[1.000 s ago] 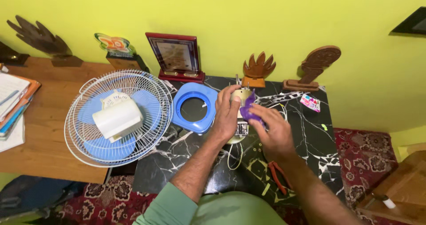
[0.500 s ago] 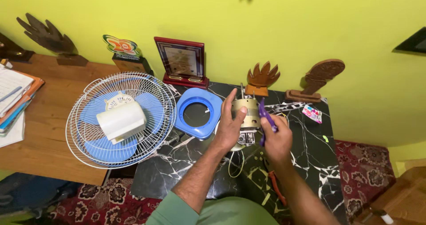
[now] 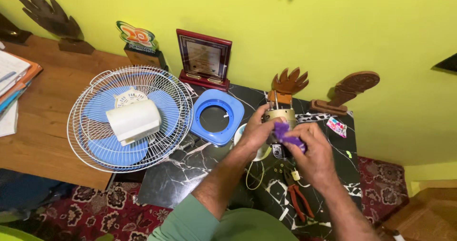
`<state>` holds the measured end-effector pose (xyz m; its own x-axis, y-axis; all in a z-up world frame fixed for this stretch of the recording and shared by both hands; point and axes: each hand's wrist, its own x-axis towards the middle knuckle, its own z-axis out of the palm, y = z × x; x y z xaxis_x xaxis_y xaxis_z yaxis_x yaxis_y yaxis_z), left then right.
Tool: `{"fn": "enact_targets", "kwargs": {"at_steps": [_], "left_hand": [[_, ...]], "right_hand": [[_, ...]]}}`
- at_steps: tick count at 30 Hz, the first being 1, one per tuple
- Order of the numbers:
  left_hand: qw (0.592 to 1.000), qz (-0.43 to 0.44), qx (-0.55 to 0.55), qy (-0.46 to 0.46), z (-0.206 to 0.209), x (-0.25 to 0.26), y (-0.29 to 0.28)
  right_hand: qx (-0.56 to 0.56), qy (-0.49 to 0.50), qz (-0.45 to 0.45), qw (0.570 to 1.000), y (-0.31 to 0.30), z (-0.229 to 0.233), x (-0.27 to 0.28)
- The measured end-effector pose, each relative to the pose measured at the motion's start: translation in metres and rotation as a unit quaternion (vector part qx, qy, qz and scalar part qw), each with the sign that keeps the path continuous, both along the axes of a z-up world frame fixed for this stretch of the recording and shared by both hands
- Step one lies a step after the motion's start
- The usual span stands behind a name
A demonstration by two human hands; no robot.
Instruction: The person disassembles a small electric motor, removes screws, and cleans the motor housing with a cloth. They handle the motor, a screwdriver, and a cloth, then wipe the motor's exterior surfaces.
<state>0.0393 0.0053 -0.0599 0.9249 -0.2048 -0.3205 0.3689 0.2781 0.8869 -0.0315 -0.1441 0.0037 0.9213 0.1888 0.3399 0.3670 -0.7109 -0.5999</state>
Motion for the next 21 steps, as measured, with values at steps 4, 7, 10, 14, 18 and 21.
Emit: {"fn": "enact_targets", "kwargs": {"at_steps": [4, 7, 10, 14, 18, 21], "left_hand": [[0.999, 0.001, -0.038, -0.009, -0.010, 0.004, 0.004], [0.998, 0.006, -0.059, 0.013, -0.014, 0.009, 0.010], [0.995, 0.023, -0.093, 0.028, -0.019, 0.007, 0.008], [0.996, 0.042, -0.070, -0.042, -0.023, 0.004, 0.005], [0.989, 0.043, 0.100, -0.099, -0.019, 0.002, 0.006], [0.935, 0.086, 0.293, -0.181, -0.007, -0.002, -0.001]], "right_hand": [[-0.055, 0.014, -0.026, 0.998, 0.005, 0.002, 0.033], [-0.058, -0.033, -0.056, 0.996, 0.013, 0.001, 0.059], [0.004, -0.024, -0.081, 0.996, 0.024, -0.006, 0.060], [0.051, -0.013, -0.073, 0.996, 0.032, -0.010, 0.049], [0.049, 0.055, -0.056, 0.996, 0.034, -0.008, 0.042], [0.075, 0.044, -0.012, 0.996, 0.035, -0.009, 0.040]]}}
